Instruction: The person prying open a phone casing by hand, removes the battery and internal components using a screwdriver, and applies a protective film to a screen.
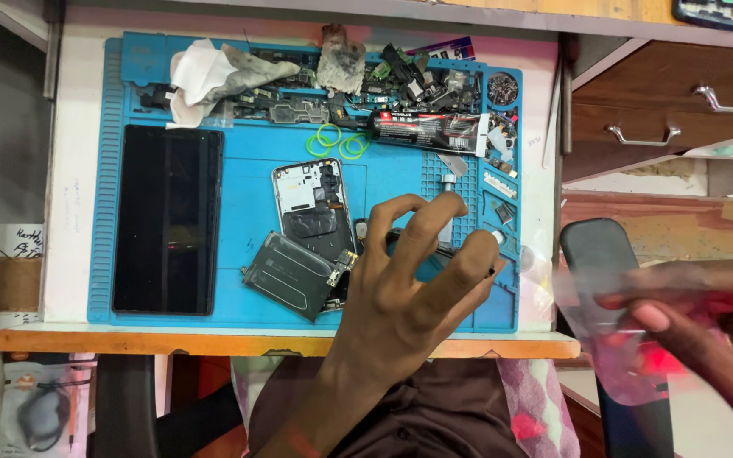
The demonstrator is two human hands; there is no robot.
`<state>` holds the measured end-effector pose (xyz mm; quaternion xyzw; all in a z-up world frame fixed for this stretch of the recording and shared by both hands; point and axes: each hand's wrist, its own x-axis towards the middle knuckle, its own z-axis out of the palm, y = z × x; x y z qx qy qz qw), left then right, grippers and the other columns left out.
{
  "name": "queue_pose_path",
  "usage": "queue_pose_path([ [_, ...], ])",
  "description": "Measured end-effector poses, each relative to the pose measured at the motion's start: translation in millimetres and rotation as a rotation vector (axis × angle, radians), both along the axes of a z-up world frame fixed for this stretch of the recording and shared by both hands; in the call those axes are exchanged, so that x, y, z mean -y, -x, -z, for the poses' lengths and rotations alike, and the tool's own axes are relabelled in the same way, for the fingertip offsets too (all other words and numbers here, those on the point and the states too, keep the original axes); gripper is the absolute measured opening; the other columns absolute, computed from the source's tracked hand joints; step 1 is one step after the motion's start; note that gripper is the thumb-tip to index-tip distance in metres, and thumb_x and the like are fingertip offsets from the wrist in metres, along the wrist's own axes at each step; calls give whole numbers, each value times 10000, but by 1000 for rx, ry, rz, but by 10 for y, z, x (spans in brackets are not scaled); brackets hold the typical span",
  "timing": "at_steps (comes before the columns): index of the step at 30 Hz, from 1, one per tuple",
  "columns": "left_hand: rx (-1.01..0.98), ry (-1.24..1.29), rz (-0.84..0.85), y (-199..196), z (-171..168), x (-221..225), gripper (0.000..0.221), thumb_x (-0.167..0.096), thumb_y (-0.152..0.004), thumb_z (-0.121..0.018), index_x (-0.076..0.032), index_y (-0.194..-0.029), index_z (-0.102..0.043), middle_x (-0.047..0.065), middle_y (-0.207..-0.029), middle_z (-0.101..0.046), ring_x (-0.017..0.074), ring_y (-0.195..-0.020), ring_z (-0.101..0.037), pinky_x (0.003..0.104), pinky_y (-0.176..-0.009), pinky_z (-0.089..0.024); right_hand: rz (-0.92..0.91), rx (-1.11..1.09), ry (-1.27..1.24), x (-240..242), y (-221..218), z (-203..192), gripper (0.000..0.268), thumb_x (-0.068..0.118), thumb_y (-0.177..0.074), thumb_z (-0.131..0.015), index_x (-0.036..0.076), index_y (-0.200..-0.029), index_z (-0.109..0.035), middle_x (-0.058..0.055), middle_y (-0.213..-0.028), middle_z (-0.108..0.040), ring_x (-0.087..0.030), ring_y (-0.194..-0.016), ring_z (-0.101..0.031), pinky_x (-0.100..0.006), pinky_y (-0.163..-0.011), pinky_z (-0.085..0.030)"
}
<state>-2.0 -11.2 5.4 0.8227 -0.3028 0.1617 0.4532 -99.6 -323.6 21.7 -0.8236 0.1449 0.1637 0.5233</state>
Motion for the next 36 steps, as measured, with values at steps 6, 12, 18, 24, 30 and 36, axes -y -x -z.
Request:
queue_pose_path([
  [6, -67, 13, 32, -7, -15, -52, 572, -153, -890, -900, -208, -1296, -501, 56, -1394, -493, 320, -1127, -551, 451, -965, -527, -36, -102, 171, -212, -85, -170, 310, 173, -974, -714, 32, -1248, -751, -123, -968, -778, -203, -781, -730, -342, -727, -633],
  [12, -59, 28, 11, 0, 7, -45, 572, -146, -909, -903, -214, -1298, -490, 58, -1376, -490, 324, -1131, -545, 432, -953, -532, 35, -207, 282, -327, -87, -206, 330, 138, -938, -725, 32, -1250, -740, -137, -938, -771, -213, -759, -722, -338, -688, -652],
  [18, -42, 18, -6, -10, 8, -13, 585, -132, -919, -900, -210, -1311, -474, 62, -1382, -491, 317, -1122, -545, 444, -962, -538, 88, -290, 226, -242, -43, -176, 349, 141, -941, -729, 24, -1270, -728, -153, -957, -766, -224, -788, -738, -357, -729, -642],
  [24, -27, 11, -16, -14, 11, -4, 556, -118, -931, -892, -207, -1277, -467, 61, -1346, -489, 312, -1131, -546, 439, -962, -537, 118, -362, 333, -332, -65, -226, 359, 145, -959, -723, 30, -1300, -720, -168, -977, -803, -245, -811, -749, -365, -729, -667],
  [30, -20, -3, -15, -7, 23, -10, 617, -126, -892, -895, -213, -1329, -469, 74, -1384, -485, 354, -1161, -543, 472, -958, -525, 85, -305, 332, -412, -128, -241, 359, 179, -932, -724, 31, -1259, -730, -151, -971, -813, -236, -795, -734, -353, -728, -633],
  [36, -30, 10, -26, -10, 43, 0, 595, -128, -913, -902, -213, -1306, -463, 65, -1352, -491, 319, -1142, -551, 453, -975, -535, 119, -286, 277, -398, -129, -257, 357, 168, -948, -716, 25, -1275, -714, -151, -1025, -803, -239, -880, -794, -361, -730, -642],
])
